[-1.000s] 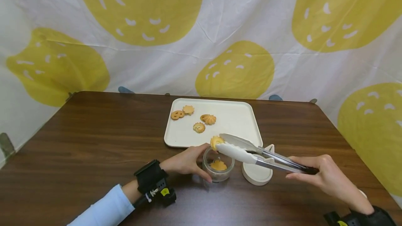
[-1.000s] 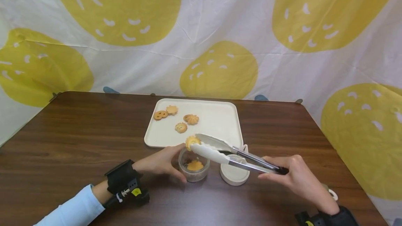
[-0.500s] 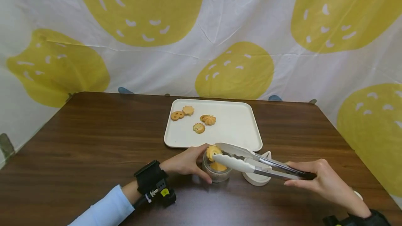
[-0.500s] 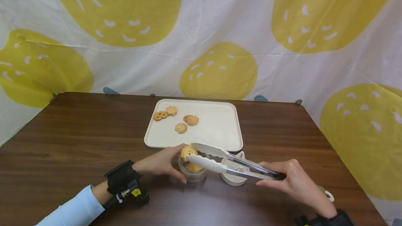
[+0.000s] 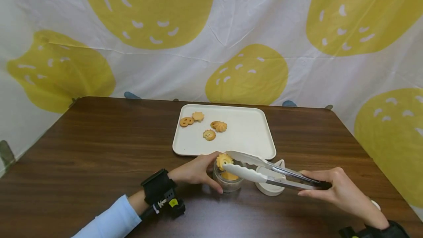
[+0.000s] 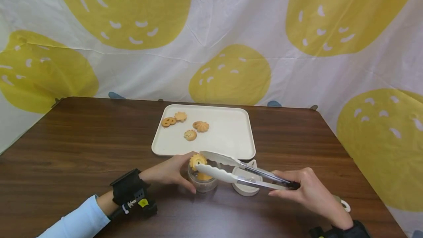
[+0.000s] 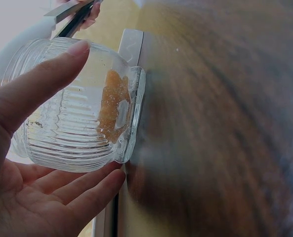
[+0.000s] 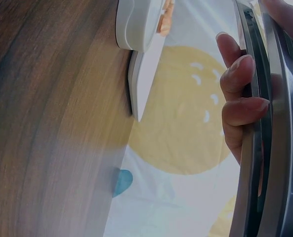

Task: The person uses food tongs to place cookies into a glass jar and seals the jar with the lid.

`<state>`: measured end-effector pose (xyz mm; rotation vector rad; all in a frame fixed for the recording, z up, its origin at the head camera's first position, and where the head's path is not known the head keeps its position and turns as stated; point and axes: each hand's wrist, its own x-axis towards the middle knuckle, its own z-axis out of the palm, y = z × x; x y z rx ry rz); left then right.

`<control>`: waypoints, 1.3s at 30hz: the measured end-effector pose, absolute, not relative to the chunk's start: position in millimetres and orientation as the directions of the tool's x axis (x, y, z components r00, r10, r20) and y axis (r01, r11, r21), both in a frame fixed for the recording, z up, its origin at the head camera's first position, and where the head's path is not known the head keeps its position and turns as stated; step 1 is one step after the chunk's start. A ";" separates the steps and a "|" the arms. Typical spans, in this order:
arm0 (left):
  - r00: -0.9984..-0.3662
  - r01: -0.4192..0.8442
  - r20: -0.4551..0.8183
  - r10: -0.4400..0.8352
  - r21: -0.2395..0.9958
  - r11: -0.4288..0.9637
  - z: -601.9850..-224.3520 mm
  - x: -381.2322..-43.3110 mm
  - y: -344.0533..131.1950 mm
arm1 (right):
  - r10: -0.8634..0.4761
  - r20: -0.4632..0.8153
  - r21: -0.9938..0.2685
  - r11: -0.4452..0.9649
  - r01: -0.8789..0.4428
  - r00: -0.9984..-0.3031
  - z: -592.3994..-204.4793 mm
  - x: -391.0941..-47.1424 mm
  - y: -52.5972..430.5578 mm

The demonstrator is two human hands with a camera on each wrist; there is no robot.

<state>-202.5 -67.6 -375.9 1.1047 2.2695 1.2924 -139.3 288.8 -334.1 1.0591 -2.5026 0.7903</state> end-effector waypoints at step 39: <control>-0.649 0.513 0.112 0.752 0.794 0.325 -375.2 -202.9 -69.1 | -0.428 0.403 -0.450 0.677 -0.582 -0.809 -326.1 -142.0 279.0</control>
